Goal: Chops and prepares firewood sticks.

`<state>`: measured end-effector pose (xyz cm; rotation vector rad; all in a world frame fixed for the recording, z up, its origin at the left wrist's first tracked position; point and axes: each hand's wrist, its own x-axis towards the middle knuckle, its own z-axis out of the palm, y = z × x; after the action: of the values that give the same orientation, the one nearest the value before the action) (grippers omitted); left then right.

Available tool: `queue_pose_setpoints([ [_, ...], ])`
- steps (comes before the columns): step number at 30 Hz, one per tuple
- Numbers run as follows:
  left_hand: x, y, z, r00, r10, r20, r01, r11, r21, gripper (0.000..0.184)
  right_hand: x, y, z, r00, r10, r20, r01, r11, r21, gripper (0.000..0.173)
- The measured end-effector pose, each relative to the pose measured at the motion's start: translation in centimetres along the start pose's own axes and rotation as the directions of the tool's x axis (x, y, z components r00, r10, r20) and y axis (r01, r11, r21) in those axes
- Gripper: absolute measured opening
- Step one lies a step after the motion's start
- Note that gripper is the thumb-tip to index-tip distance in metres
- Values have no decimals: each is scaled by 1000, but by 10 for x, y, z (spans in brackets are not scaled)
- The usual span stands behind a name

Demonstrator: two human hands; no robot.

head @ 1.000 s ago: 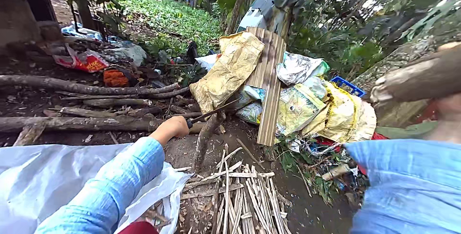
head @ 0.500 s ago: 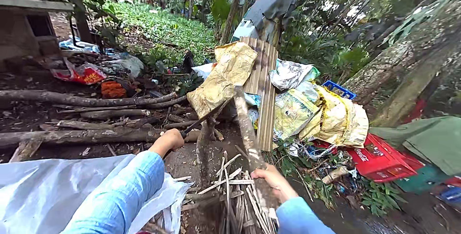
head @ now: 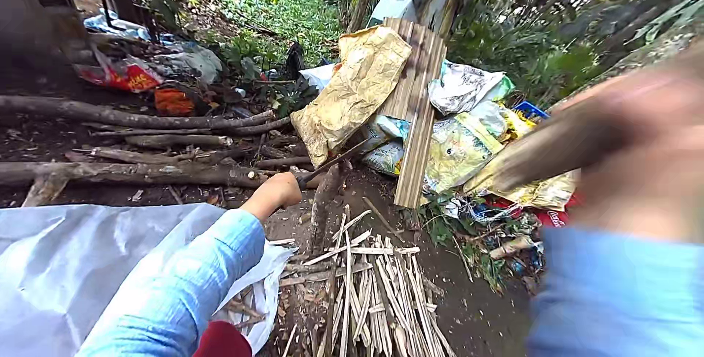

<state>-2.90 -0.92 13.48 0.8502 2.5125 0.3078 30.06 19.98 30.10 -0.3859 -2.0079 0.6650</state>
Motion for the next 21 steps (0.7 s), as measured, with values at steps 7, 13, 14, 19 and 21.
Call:
queue_pose_setpoints([
  [7, -13, 5, 22, 1000, 3, 13, -2, 998, -60, 30, -97, 99, 132, 395, 825, 404, -600, 565, -567, 64],
  [13, -20, 5, 27, 1000, 10, 29, -9, 999, -39, 25, -130, 38, 95, 542, 715, 441, -778, 625, -59, 55],
  [14, -21, 6, 27, 1000, 11, 28, -10, 999, -42, 25, -129, 24, 83, 605, 669, 432, -750, 661, 26, 58],
  [19, -21, 13, 28, 999, 21, 43, -20, 1000, -20, 23, -69, -43, -13, 967, 199, 162, -241, 919, 312, 68],
  [21, -18, 15, 28, 999, 25, 47, -25, 1000, -9, 22, -20, -33, -68, 980, -122, 159, 60, 936, 346, 50],
])
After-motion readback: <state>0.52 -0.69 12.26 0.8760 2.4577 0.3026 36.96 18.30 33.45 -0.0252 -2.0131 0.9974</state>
